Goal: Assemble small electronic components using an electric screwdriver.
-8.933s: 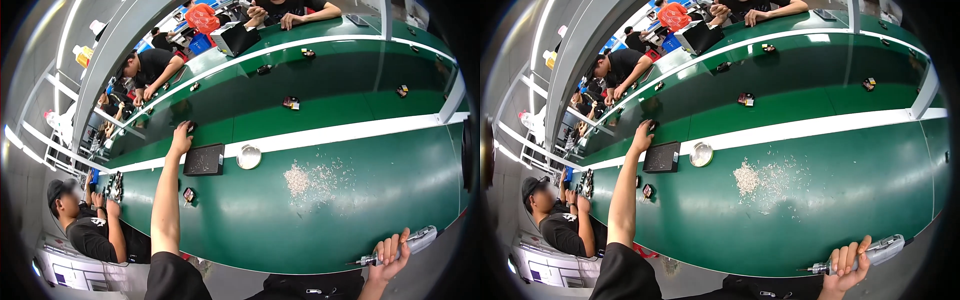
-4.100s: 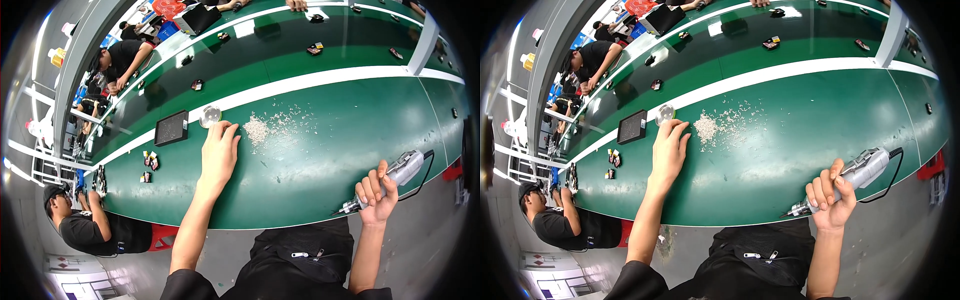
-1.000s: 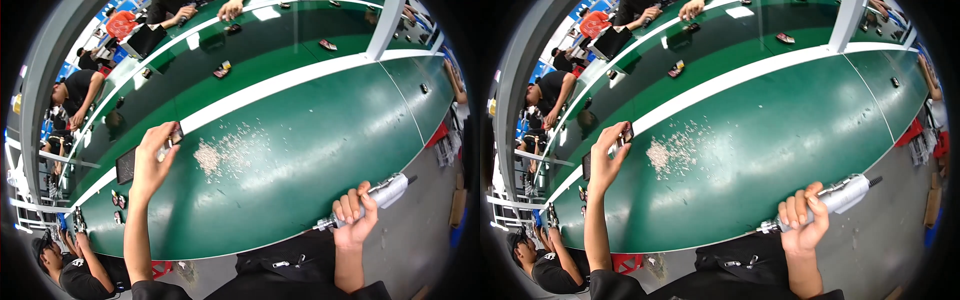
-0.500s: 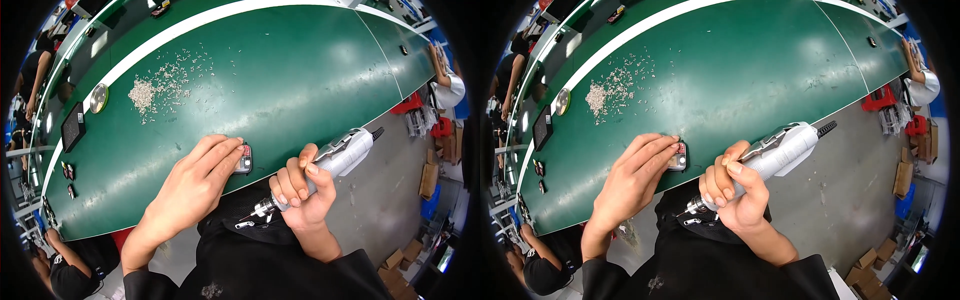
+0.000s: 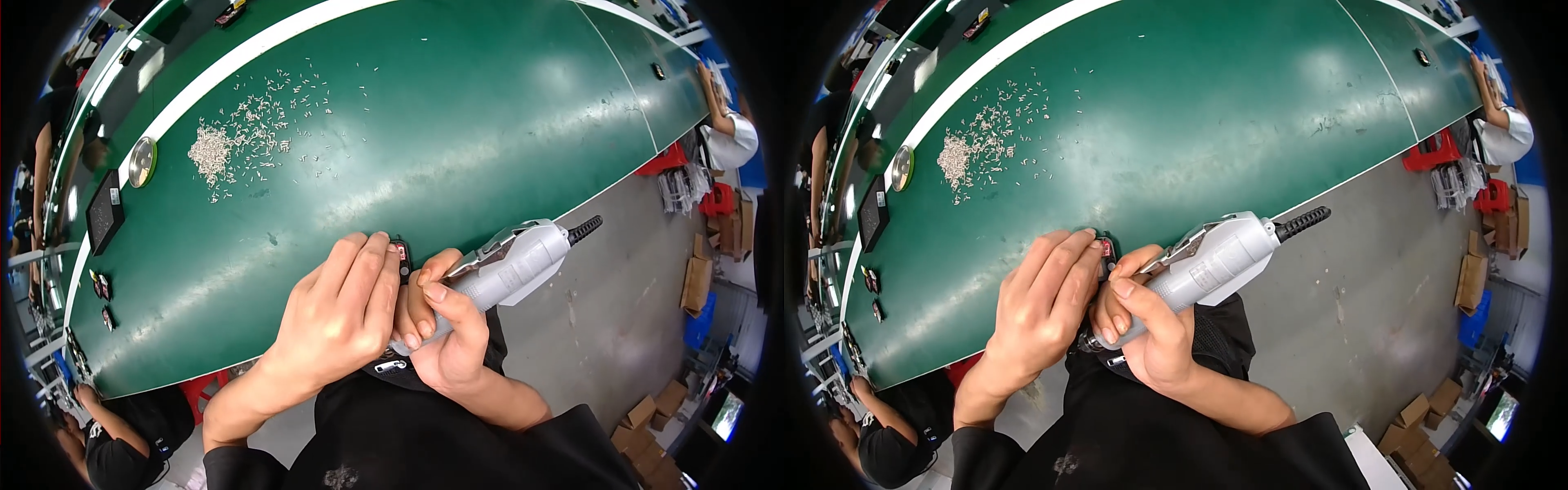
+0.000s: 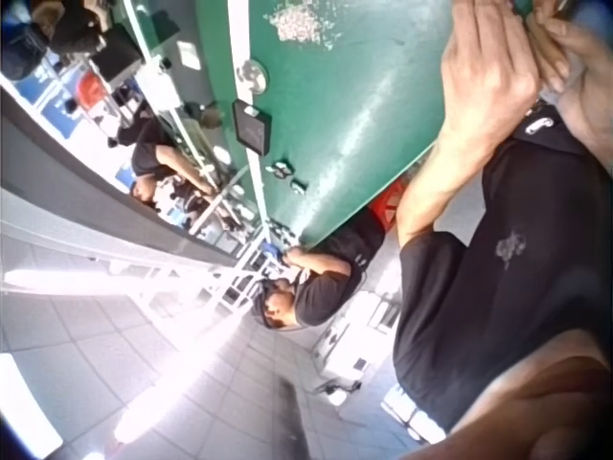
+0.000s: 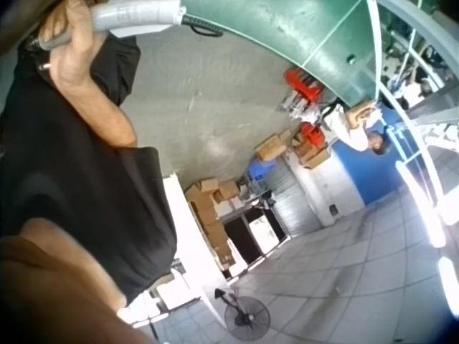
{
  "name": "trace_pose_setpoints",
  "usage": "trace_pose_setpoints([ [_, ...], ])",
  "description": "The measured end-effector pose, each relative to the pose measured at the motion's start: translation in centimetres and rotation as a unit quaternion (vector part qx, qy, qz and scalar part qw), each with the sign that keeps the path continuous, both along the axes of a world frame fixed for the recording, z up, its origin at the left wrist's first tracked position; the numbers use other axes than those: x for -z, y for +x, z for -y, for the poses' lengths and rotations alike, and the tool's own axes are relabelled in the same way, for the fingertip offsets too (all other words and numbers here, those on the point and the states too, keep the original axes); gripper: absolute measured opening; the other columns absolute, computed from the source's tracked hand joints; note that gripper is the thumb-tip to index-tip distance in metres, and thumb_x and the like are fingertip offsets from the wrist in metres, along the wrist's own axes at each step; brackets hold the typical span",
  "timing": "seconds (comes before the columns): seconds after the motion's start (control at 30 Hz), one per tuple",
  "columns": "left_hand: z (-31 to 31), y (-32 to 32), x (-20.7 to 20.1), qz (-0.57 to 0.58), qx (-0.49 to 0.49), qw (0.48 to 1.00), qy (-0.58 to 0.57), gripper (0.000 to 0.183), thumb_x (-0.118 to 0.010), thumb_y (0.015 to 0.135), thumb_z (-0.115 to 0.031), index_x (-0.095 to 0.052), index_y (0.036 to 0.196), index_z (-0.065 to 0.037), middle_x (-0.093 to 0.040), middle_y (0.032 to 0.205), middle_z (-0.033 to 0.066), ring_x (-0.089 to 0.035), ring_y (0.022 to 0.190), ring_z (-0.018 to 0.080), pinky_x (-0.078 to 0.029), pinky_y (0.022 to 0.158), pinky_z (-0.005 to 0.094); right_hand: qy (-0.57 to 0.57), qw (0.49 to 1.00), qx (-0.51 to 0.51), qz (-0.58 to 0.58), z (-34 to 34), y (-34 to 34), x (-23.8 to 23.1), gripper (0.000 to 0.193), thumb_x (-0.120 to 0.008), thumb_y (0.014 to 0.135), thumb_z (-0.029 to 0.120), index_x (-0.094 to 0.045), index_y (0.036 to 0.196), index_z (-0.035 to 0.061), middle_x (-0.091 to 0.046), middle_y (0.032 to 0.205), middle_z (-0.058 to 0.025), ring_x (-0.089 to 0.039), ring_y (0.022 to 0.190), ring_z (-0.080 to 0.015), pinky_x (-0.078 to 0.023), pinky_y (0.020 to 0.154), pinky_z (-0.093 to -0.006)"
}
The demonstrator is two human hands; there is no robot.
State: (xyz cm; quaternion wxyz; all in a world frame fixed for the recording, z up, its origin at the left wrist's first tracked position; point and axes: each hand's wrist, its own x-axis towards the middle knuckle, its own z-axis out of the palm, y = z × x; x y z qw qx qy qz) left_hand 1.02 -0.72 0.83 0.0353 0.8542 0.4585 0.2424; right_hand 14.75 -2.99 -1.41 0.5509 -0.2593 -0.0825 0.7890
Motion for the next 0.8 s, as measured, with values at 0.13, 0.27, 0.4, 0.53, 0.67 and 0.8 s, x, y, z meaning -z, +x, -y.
trace_pose_setpoints([
  [0.13, 0.4, 0.0, 0.1, -0.051, 0.003, 0.998, 0.028, 0.032, -0.062, 0.061, -0.002, -0.063, 0.089, 0.013, -0.061, 0.098, 0.0227, -0.061, 0.089, 0.0297, -0.055, 0.069, 0.0316, 0.013, 1.000, -0.001, 0.004, -0.2, 0.2, 0.1, 0.008, -0.049, 0.089, 0.007, -0.047, 0.096, 0.0027, -0.042, 0.058, -0.0038, -0.044, 0.050, -0.0148, -0.040, 0.049, -0.0290],
  [0.27, 1.1, 0.2, -0.5, -0.094, -0.005, 0.995, -0.016, 0.037, -0.060, 0.062, -0.004, -0.063, 0.094, 0.015, -0.060, 0.104, 0.0268, -0.059, 0.096, 0.0330, -0.054, 0.079, 0.0334, 0.079, 0.995, -0.066, 0.017, -2.0, 2.0, -0.7, 0.008, -0.048, 0.088, 0.006, -0.046, 0.095, 0.0017, -0.040, 0.055, -0.0036, -0.041, 0.043, -0.0136, -0.039, 0.046, -0.0294],
  [0.4, 1.6, -0.1, -0.6, -0.108, 0.000, 0.994, -0.037, 0.043, -0.057, 0.063, -0.005, -0.062, 0.099, 0.016, -0.059, 0.110, 0.0289, -0.058, 0.102, 0.0348, -0.051, 0.088, 0.0352, 0.268, 0.961, -0.047, 0.053, -5.8, 4.0, -3.4, 0.013, -0.046, 0.089, 0.011, -0.043, 0.099, 0.0017, -0.040, 0.052, -0.0021, -0.038, 0.039, -0.0110, -0.039, 0.044, -0.0284],
  [0.53, 1.8, -0.2, -0.4, -0.134, 0.009, 0.991, -0.020, 0.043, -0.057, 0.064, -0.006, -0.062, 0.101, 0.016, -0.059, 0.112, 0.0288, -0.058, 0.103, 0.0347, -0.050, 0.090, 0.0362, 0.360, 0.923, -0.061, 0.122, -8.8, 4.3, -4.3, 0.014, -0.044, 0.095, 0.020, -0.043, 0.100, 0.0065, -0.040, 0.054, 0.0011, -0.041, 0.043, -0.0102, -0.041, 0.049, -0.0282],
  [0.67, 1.8, -0.2, -0.4, -0.136, 0.010, 0.990, -0.026, 0.042, -0.058, 0.063, -0.005, -0.063, 0.100, 0.016, -0.060, 0.110, 0.0285, -0.058, 0.102, 0.0343, -0.051, 0.090, 0.0366, 0.373, 0.913, -0.050, 0.159, -9.7, 3.2, -3.6, 0.017, -0.043, 0.096, 0.023, -0.046, 0.101, 0.0066, -0.039, 0.054, 0.0020, -0.039, 0.042, -0.0093, -0.038, 0.048, -0.0273],
  [0.8, 2.0, 0.1, 0.1, -0.107, -0.003, 0.994, -0.019, 0.043, -0.059, 0.061, -0.001, -0.062, 0.099, 0.017, -0.059, 0.112, 0.0284, -0.059, 0.101, 0.0354, -0.052, 0.086, 0.0380, 0.366, 0.911, -0.048, 0.182, -9.8, 2.6, -3.1, 0.017, -0.043, 0.095, 0.023, -0.046, 0.100, 0.0064, -0.038, 0.053, 0.0020, -0.037, 0.041, -0.0088, -0.037, 0.048, -0.0269],
])
